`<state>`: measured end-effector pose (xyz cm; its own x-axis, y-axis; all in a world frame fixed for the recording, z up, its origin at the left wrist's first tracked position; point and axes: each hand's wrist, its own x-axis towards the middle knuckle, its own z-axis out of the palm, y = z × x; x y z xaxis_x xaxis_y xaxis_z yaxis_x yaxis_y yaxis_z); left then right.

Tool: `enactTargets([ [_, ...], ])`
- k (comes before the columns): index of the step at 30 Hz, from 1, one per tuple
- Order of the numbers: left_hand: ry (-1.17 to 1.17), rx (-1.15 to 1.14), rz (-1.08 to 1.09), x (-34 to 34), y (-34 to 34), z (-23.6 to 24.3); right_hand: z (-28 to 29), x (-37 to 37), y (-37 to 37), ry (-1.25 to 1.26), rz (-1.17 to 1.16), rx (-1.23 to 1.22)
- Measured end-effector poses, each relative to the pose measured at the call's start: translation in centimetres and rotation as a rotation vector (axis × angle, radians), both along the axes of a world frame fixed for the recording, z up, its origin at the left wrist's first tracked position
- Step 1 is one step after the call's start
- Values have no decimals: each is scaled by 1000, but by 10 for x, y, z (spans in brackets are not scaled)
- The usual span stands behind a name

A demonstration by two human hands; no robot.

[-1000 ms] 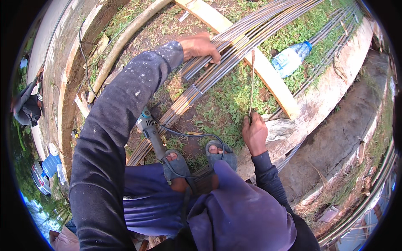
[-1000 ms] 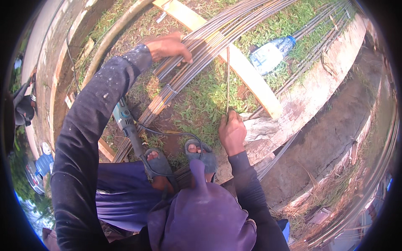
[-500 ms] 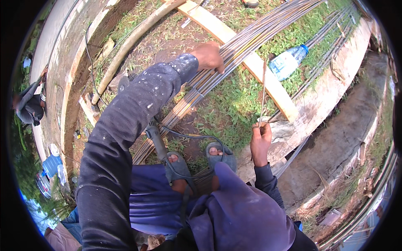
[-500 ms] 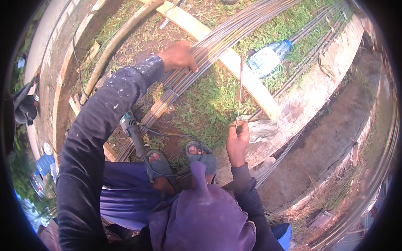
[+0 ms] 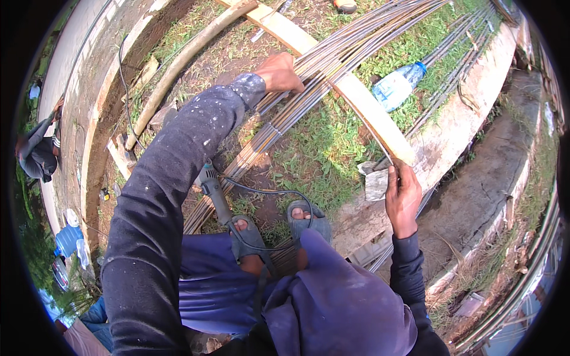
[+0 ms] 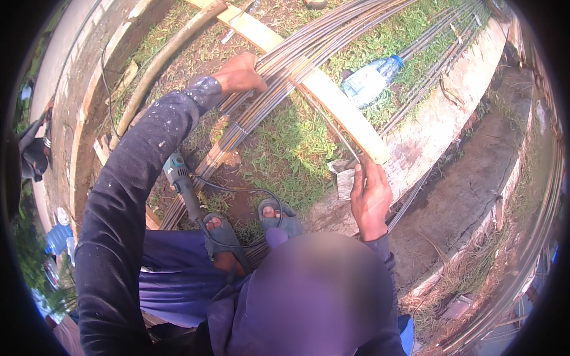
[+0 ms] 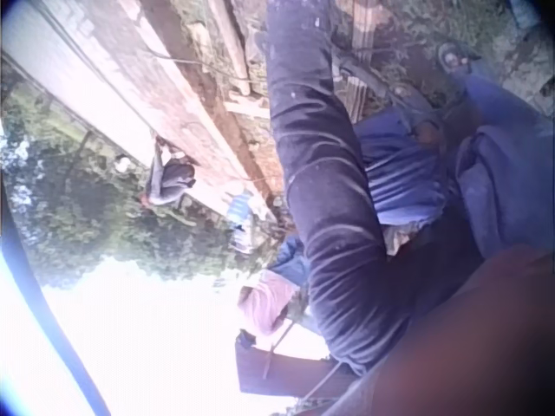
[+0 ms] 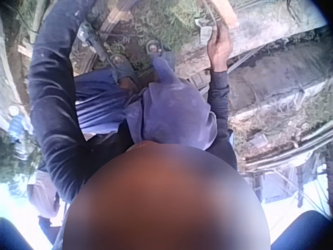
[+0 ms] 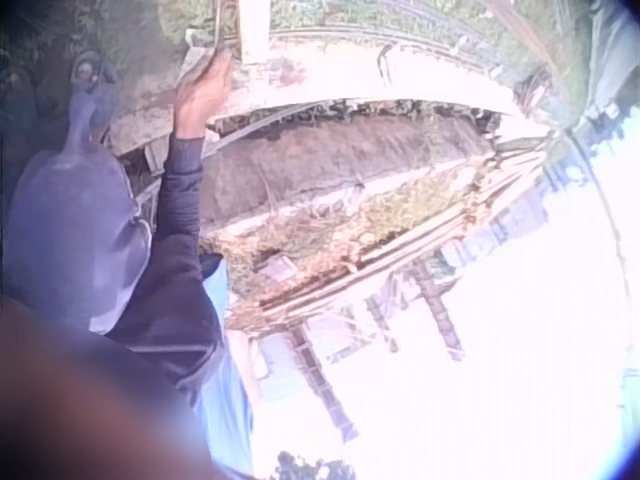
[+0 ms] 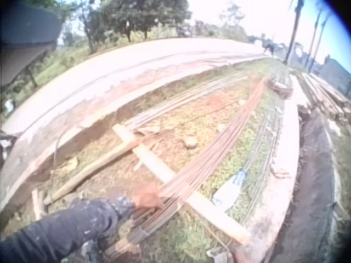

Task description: The person uses an angle grinder to cut a bundle of metal rods laid on wooden supports. After cutting, the person removes a binding wire and separates the cut rods.

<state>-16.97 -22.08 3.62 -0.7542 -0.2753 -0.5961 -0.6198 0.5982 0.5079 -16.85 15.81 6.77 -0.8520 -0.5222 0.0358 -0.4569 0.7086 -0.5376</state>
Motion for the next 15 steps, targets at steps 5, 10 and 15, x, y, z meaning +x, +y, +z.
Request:
enactTargets([
  [5, 23, -49, -62, -4, -25, -9, 49, -63, -44, 348, 237, 204],
  [10, 179, -201, -75, 4, -74, -25, 90, -95, -118, 637, 602, 431],
  [15, 80, -18, -99, 3, -42, -23, 92, -112, -196, 916, 800, 428],
])
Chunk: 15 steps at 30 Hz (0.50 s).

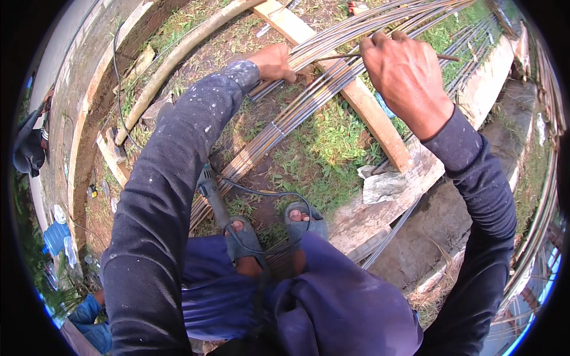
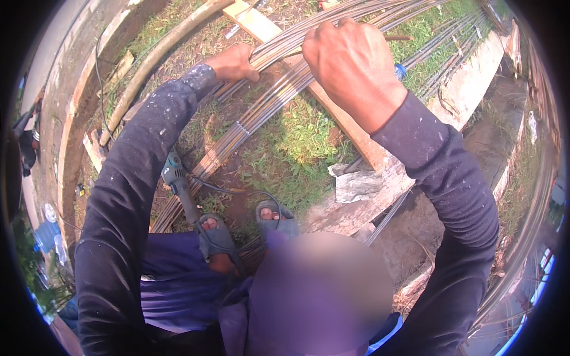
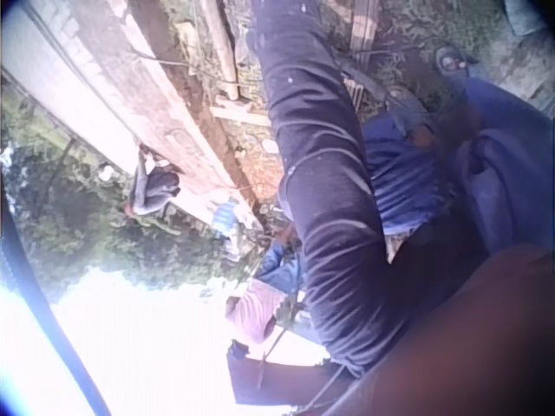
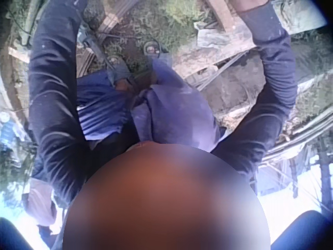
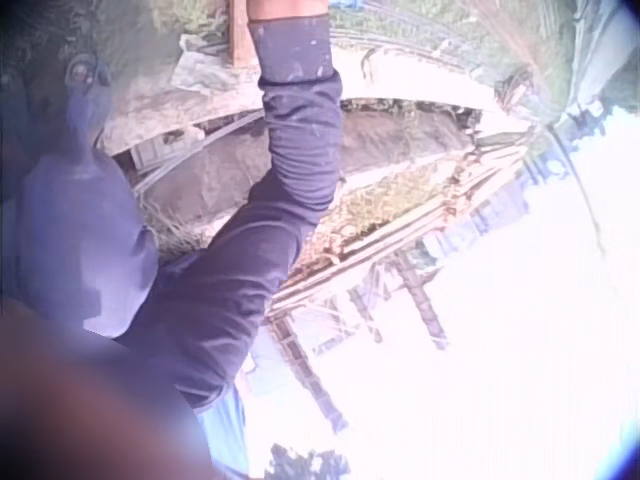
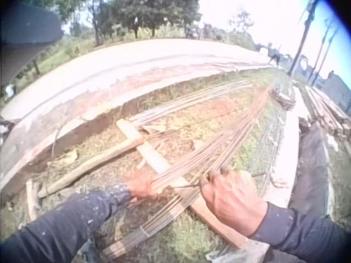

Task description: The person uses an angle grinder to cut a bundle of metal rods laid on wooden supports. After cutting, the person removes a binding wire and separates the cut rods.

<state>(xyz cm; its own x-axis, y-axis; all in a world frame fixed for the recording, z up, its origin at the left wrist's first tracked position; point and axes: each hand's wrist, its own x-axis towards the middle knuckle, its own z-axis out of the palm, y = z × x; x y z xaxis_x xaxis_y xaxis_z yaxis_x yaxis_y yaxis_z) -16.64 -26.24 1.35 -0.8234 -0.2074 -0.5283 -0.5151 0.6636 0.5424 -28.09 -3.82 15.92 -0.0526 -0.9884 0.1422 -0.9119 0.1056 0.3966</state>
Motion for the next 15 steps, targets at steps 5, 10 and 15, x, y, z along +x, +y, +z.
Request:
enactTargets([
  [5, -31, 17, 3, 5, 0, 9, 25, 13, -44, 26, 112, 244],
  [10, -53, 20, -1, -1, -4, 2, 21, -6, -74, 6, 282, 204],
  [15, -48, -86, -24, 2, 4, 14, 2, -4, -85, 40, 215, 299],
])
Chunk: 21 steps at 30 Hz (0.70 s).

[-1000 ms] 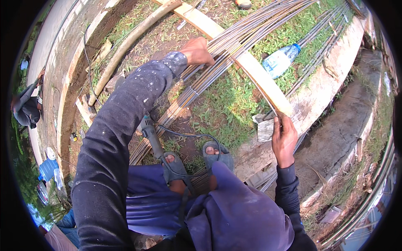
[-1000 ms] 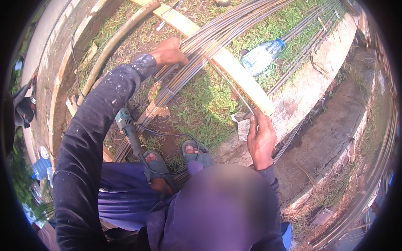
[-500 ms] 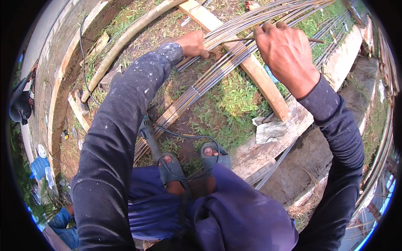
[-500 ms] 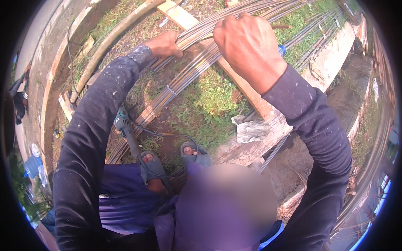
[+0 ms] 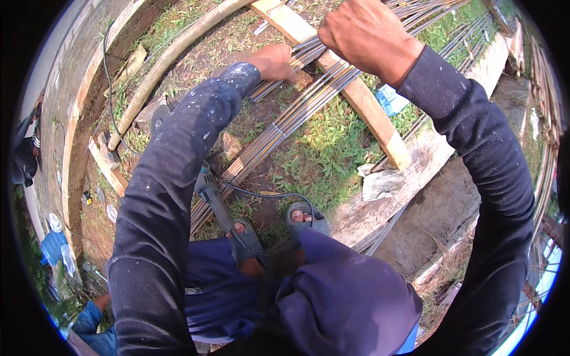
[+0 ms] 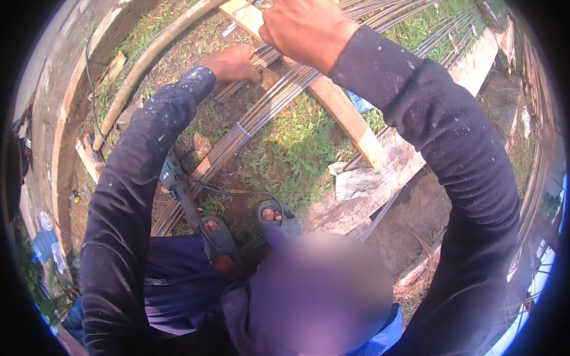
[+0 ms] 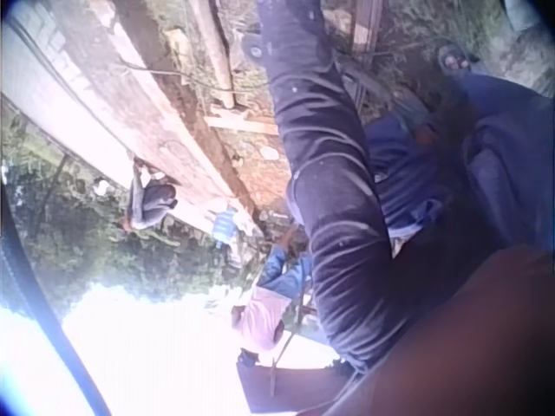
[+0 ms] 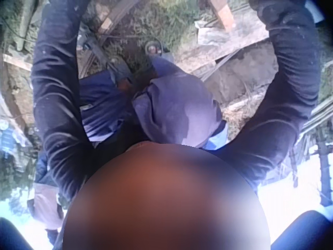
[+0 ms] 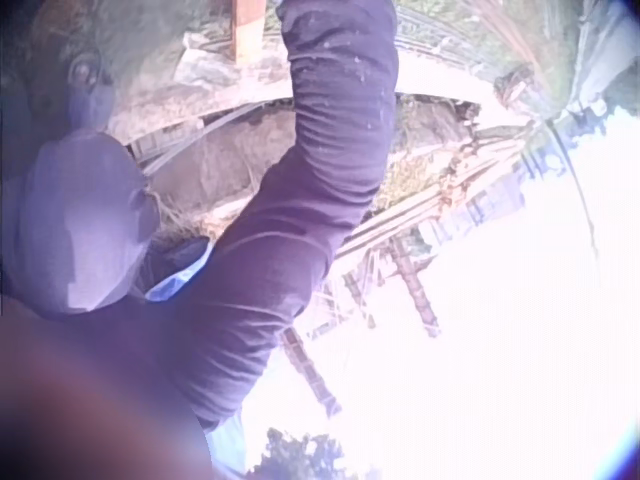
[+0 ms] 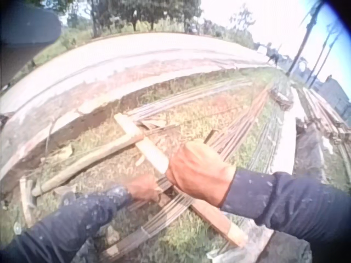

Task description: The person uses an angle grinder to cut a bundle of metal rods laid on wooden supports. After cutting, the person removes a binding wire and separates the cut rods.

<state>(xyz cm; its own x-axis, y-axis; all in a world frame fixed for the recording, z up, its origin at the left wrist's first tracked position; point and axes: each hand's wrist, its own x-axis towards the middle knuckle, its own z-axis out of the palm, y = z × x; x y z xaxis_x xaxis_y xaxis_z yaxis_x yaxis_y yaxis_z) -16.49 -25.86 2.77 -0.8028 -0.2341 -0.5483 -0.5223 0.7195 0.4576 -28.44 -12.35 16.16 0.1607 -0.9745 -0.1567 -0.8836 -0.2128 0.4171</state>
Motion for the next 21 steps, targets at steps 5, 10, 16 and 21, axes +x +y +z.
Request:
enactTargets([
  [5, 4, 13, -29, 4, -3, -4, -16, 0, 0, -1, 29, -38],
  [10, 45, 18, -12, 0, -11, 8, -75, -2, 0, -122, 38, -90],
  [16, 474, -299, 362, 77, -59, 22, -81, 31, 4, -5, 49, -233],
  [21, 277, -362, 760, 198, -96, 67, -89, 193, 70, -1138, -404, -1],
])
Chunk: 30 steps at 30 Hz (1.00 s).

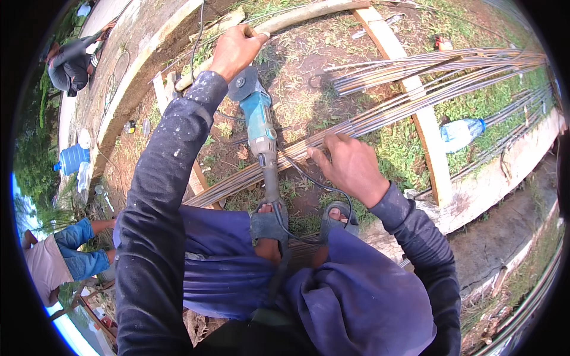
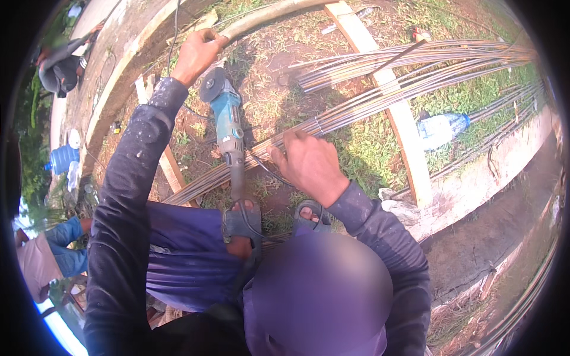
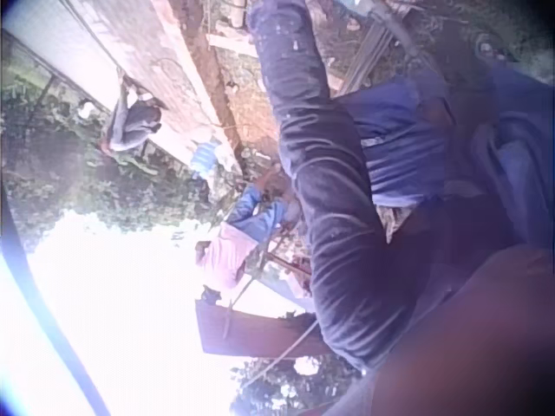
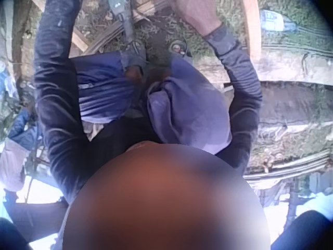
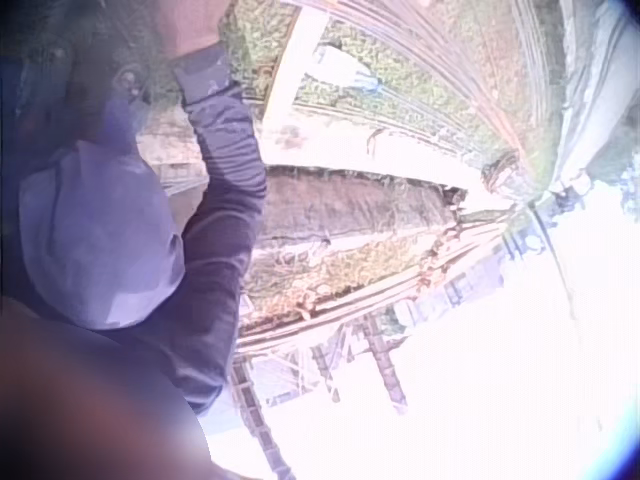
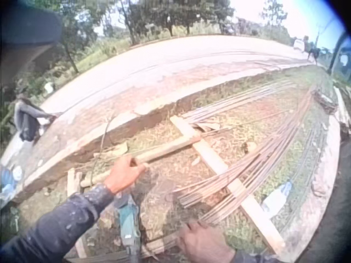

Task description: The person uses an angle grinder to cut a bundle of metal rods laid on wooden supports. After cutting, the person removes a binding wire and separates the cut rods.

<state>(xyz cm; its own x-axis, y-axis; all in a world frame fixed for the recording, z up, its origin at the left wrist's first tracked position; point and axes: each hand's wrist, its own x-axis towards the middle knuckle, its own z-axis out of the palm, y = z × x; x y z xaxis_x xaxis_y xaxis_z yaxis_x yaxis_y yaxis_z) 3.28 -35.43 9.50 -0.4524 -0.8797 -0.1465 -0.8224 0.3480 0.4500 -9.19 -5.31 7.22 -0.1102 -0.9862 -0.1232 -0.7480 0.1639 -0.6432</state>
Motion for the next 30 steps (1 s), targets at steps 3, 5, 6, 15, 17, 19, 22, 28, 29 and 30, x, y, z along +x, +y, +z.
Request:
enactTargets([
  [3, -76, 286, 262, 63, 6, -10, -25, 68, 19, -595, 16, 482],
  [5, -184, 657, 371, 83, 41, -5, -35, 105, 24, -1016, -198, 446],
  [6, -274, 761, 388, 88, 56, -7, -40, 117, 21, -1186, -298, 469],
  [15, 926, 1018, 872, 117, 167, -76, -39, 112, 10, -1607, -297, 538],
  [17, 1122, 1107, 791, 102, 182, -69, -32, 90, 35, -1666, -190, 530],
  [19, 1175, 1121, 745, 107, 192, -70, -10, 74, 65, -1820, -176, 686],
  [22, 1187, 1078, 602, 87, 214, -51, -7, 53, 103, -1980, -115, 718],
  [28, 936, 812, 393, 45, 221, -4, 4, 35, 115, -1956, 28, 619],
  [29, 897, 727, 384, 35, 228, 14, 7, 30, 114, -1946, 68, 601],
  [30, 958, 785, 373, 26, 236, 26, 8, 26, 118, -1941, 89, 586],
])
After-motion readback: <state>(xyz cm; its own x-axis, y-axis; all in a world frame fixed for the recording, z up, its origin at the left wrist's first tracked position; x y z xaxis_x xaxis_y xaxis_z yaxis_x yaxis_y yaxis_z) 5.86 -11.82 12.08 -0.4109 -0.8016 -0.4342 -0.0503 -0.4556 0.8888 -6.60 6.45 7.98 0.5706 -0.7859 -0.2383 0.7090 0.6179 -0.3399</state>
